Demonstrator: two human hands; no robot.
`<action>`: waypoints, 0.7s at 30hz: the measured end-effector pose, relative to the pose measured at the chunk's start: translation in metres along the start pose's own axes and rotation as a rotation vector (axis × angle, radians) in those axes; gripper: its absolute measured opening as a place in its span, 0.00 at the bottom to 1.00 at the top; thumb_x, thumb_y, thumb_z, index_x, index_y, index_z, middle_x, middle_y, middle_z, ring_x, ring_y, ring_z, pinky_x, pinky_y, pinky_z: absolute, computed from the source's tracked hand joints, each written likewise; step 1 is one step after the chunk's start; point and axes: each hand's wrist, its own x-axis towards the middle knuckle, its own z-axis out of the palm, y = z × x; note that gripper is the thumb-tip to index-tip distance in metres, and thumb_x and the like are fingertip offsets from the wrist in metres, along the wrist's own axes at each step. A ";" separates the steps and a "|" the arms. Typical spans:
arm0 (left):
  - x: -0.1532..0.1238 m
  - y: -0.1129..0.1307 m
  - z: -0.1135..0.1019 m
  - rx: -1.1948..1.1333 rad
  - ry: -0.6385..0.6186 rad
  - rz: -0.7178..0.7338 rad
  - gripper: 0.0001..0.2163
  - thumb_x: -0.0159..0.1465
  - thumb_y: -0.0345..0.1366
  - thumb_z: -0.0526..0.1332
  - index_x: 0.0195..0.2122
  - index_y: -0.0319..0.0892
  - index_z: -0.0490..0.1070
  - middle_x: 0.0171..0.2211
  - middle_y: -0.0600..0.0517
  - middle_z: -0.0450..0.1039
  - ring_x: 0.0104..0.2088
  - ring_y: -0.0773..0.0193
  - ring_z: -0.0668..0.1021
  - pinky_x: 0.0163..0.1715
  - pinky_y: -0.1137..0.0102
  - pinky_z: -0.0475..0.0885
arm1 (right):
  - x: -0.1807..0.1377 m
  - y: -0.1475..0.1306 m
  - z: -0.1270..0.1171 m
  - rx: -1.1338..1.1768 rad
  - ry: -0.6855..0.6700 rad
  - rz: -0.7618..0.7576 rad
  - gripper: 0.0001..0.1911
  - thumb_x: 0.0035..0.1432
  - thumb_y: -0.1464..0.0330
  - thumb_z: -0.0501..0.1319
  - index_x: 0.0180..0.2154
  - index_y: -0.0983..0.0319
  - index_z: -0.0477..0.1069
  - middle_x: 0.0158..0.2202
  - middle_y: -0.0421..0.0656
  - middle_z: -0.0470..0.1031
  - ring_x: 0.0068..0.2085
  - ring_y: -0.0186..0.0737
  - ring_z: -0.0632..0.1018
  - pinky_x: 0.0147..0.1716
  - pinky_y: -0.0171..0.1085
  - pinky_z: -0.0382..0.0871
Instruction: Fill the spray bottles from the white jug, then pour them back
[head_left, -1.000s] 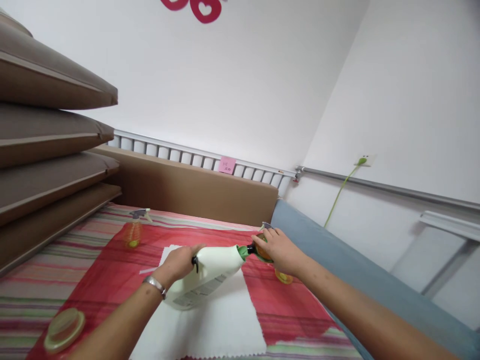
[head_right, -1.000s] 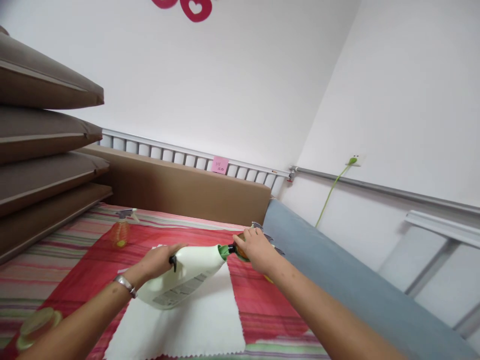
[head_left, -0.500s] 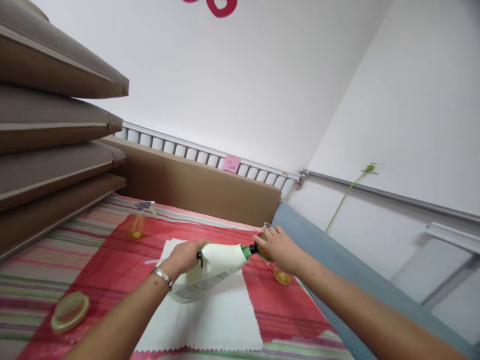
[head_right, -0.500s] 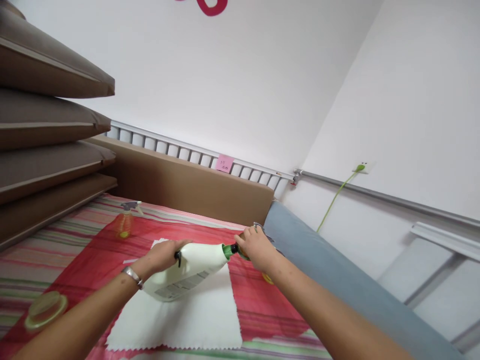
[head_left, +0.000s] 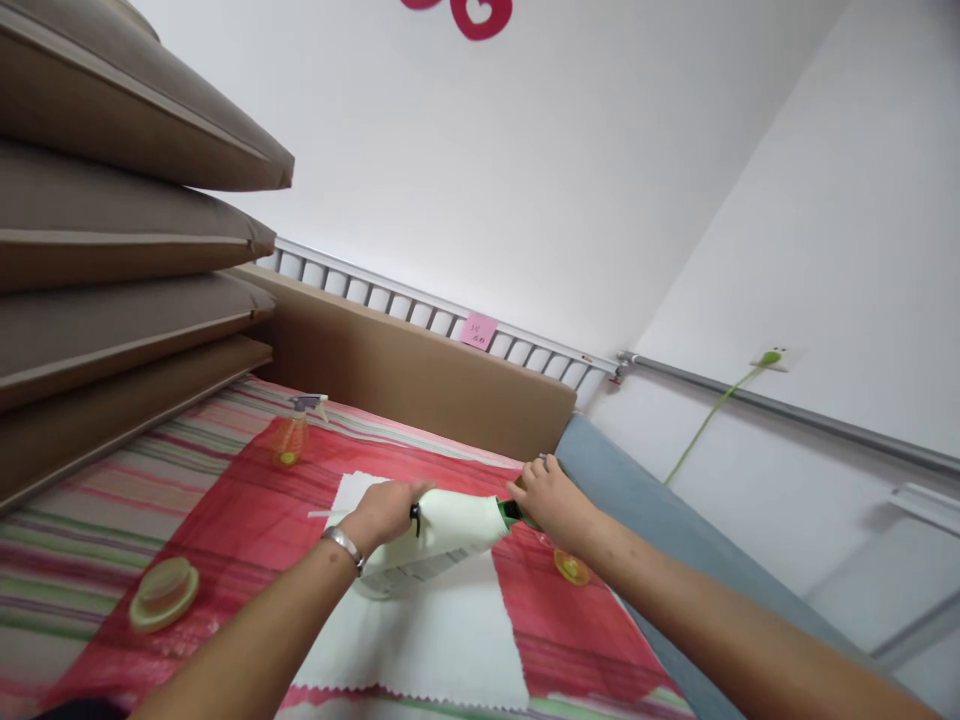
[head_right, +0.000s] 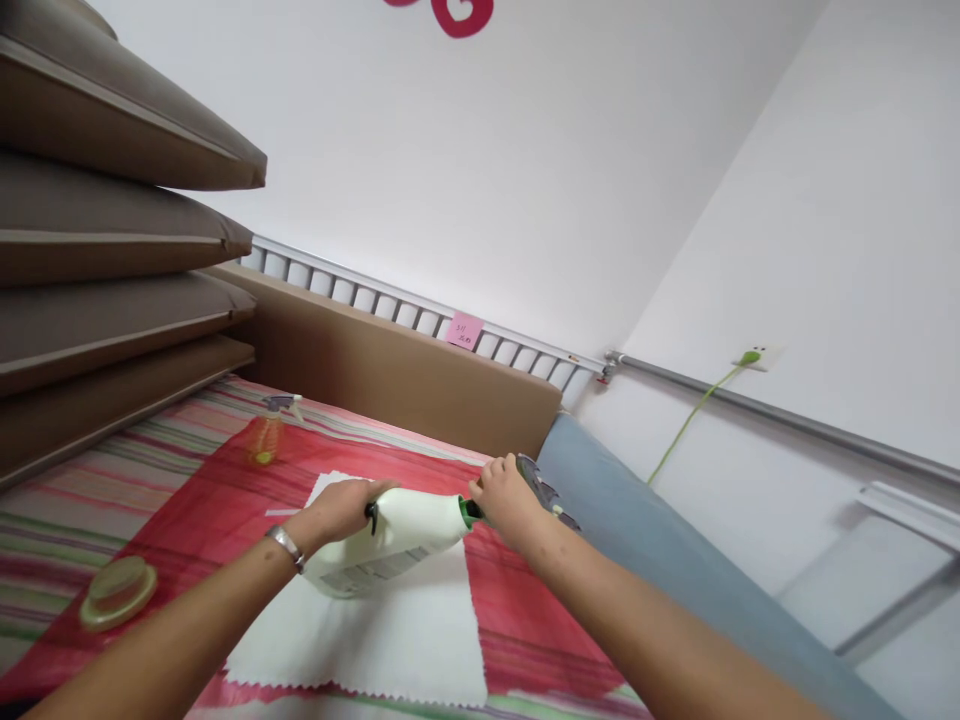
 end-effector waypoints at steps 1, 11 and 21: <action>0.000 0.000 0.000 0.001 0.000 0.002 0.30 0.54 0.24 0.53 0.56 0.59 0.61 0.44 0.51 0.77 0.42 0.55 0.78 0.39 0.67 0.69 | 0.002 -0.002 0.000 -0.005 -0.006 0.000 0.32 0.32 0.73 0.72 0.45 0.60 0.70 0.46 0.57 0.72 0.45 0.63 0.70 0.46 0.56 0.54; -0.002 0.000 0.001 0.020 0.017 0.033 0.25 0.56 0.28 0.52 0.54 0.55 0.64 0.39 0.47 0.78 0.38 0.51 0.79 0.35 0.64 0.70 | 0.022 -0.017 0.000 -0.050 -0.092 0.044 0.20 0.49 0.61 0.67 0.43 0.61 0.71 0.47 0.49 0.73 0.51 0.53 0.69 0.53 0.57 0.55; 0.000 -0.001 0.004 0.020 0.034 0.044 0.25 0.56 0.27 0.53 0.54 0.56 0.64 0.38 0.48 0.78 0.38 0.53 0.79 0.34 0.66 0.70 | 0.032 -0.028 0.007 0.035 -0.123 0.114 0.14 0.54 0.63 0.64 0.42 0.61 0.72 0.50 0.47 0.71 0.55 0.52 0.66 0.57 0.60 0.49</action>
